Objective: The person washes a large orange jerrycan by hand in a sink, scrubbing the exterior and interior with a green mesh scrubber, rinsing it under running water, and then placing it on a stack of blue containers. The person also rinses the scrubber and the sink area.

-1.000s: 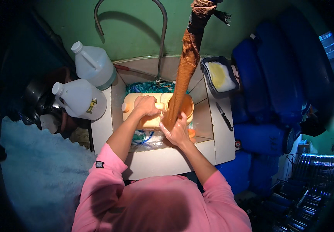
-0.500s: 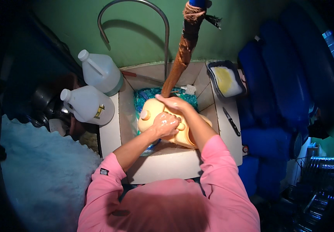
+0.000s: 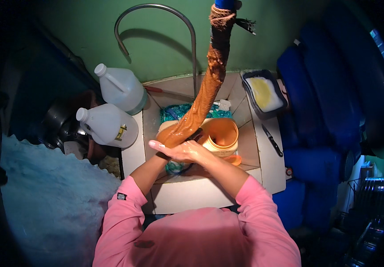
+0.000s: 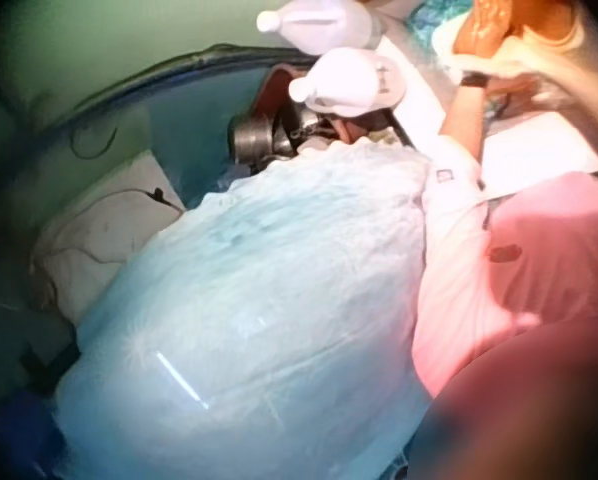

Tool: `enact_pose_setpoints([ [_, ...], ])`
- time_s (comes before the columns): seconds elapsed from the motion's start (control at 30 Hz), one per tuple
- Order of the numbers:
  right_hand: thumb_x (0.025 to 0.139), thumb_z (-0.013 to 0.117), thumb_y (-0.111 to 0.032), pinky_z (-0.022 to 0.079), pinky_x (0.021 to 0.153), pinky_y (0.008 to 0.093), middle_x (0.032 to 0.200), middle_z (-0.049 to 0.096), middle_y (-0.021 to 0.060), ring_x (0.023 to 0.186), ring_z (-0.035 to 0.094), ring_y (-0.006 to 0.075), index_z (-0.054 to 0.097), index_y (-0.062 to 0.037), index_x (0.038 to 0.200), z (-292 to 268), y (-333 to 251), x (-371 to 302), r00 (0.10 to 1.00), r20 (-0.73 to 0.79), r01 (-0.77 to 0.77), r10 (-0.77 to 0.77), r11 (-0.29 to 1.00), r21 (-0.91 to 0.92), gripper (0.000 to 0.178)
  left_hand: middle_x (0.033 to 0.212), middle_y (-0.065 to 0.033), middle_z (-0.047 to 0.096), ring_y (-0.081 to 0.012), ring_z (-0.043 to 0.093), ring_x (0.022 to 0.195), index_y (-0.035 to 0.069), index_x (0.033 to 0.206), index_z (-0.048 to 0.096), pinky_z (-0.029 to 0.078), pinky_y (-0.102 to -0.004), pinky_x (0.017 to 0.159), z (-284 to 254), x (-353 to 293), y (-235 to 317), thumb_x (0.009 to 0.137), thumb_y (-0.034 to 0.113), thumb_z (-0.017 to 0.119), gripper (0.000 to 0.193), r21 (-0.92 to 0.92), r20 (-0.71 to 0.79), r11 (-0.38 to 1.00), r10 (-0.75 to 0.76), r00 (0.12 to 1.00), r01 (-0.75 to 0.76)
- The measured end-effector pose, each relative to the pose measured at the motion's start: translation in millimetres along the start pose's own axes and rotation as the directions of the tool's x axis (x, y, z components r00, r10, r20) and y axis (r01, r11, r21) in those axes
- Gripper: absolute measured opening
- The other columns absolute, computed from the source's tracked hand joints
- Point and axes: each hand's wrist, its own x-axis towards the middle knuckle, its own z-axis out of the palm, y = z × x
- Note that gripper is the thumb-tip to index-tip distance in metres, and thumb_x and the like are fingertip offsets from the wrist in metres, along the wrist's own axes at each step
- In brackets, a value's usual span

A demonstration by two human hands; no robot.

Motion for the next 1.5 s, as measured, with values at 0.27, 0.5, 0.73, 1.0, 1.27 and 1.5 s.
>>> enact_pose_setpoints([
  [0.27, 0.094, 0.065, -0.038, 0.044, 0.091, 0.0497, 0.108, 0.059, 0.0205, 0.101, 0.056, 0.0427, 0.061, -0.0013, 0.113, 13, 45, -72, 0.85, -0.527, -0.016, 0.003, 1.0, -0.019, 0.042, 0.109, -0.0135, 0.065, -0.0225, 0.064, 0.109, 0.006, 0.118, 0.062, 0.051, -0.0344, 0.092, 10, -4, 23, 0.083, 0.026, 0.071, 0.041, 0.434, -0.155, 0.9, 0.121, 0.981, -0.043],
  [0.5, 0.095, 0.065, -0.032, 0.044, 0.097, 0.0467, 0.113, 0.061, 0.0217, 0.104, 0.058, 0.0407, 0.059, 0.0032, 0.124, -33, 161, -103, 0.553, -0.804, -0.178, 0.22, 0.973, 0.144, 0.046, 0.084, -0.0197, 0.072, -0.0364, 0.071, 0.079, 0.008, 0.099, 0.074, 0.056, -0.0472, 0.071, -33, 7, 73, 0.077, 0.029, 0.073, 0.03, 0.471, -0.189, 0.79, -0.344, 0.92, 0.393],
  [0.73, 0.104, 0.049, -0.039, 0.048, 0.094, 0.0364, 0.123, 0.066, 0.0114, 0.108, 0.06, 0.0198, 0.059, 0.0003, 0.13, -95, 226, -55, 0.88, -0.288, -0.015, 0.378, 0.629, 0.777, 0.049, 0.074, -0.0111, 0.068, -0.0291, 0.067, 0.066, 0.007, 0.084, 0.071, 0.053, -0.0375, 0.064, -79, -64, 95, 0.069, 0.019, 0.08, 0.021, 0.325, -0.475, 0.935, 0.034, 0.879, 0.14],
  [1.0, 0.101, 0.051, -0.022, 0.046, 0.096, 0.0338, 0.116, 0.067, 0.0125, 0.108, 0.059, 0.02, 0.06, 0.0031, 0.124, -105, 226, -84, 0.749, -0.645, 0.218, 0.149, 0.865, 0.453, 0.035, 0.075, -0.0024, 0.065, -0.0083, 0.057, 0.072, -0.004, 0.084, 0.065, 0.047, -0.0264, 0.065, -157, -143, 121, 0.072, 0.0, 0.078, 0.018, -0.102, -0.777, 0.992, -0.128, 0.617, 0.078],
  [1.27, 0.096, 0.047, -0.014, 0.037, 0.112, 0.0327, 0.135, 0.055, 0.0102, 0.127, 0.052, 0.0196, 0.048, -0.0011, 0.139, -104, 107, -84, 0.754, -0.656, 0.391, 0.037, 0.778, 0.493, 0.045, 0.073, -0.0134, 0.067, -0.0268, 0.067, 0.065, 0.002, 0.082, 0.068, 0.052, -0.0342, 0.063, -119, -103, 127, 0.063, 0.011, 0.078, 0.024, 0.283, -0.595, 0.938, 0.007, 0.804, 0.202],
  [1.5, 0.075, 0.063, -0.014, 0.054, 0.076, 0.0373, 0.083, 0.068, 0.0167, 0.081, 0.067, 0.0303, 0.062, 0.003, 0.097, -135, -11, -22, 0.911, -0.366, 0.3, -0.188, 0.913, 0.278, 0.028, 0.088, -0.0123, 0.072, -0.0332, 0.069, 0.083, 0.01, 0.1, 0.073, 0.056, -0.0429, 0.079, -53, 20, 97, 0.076, 0.038, 0.075, 0.037, 0.473, -0.246, 0.877, 0.034, 0.969, 0.089],
])
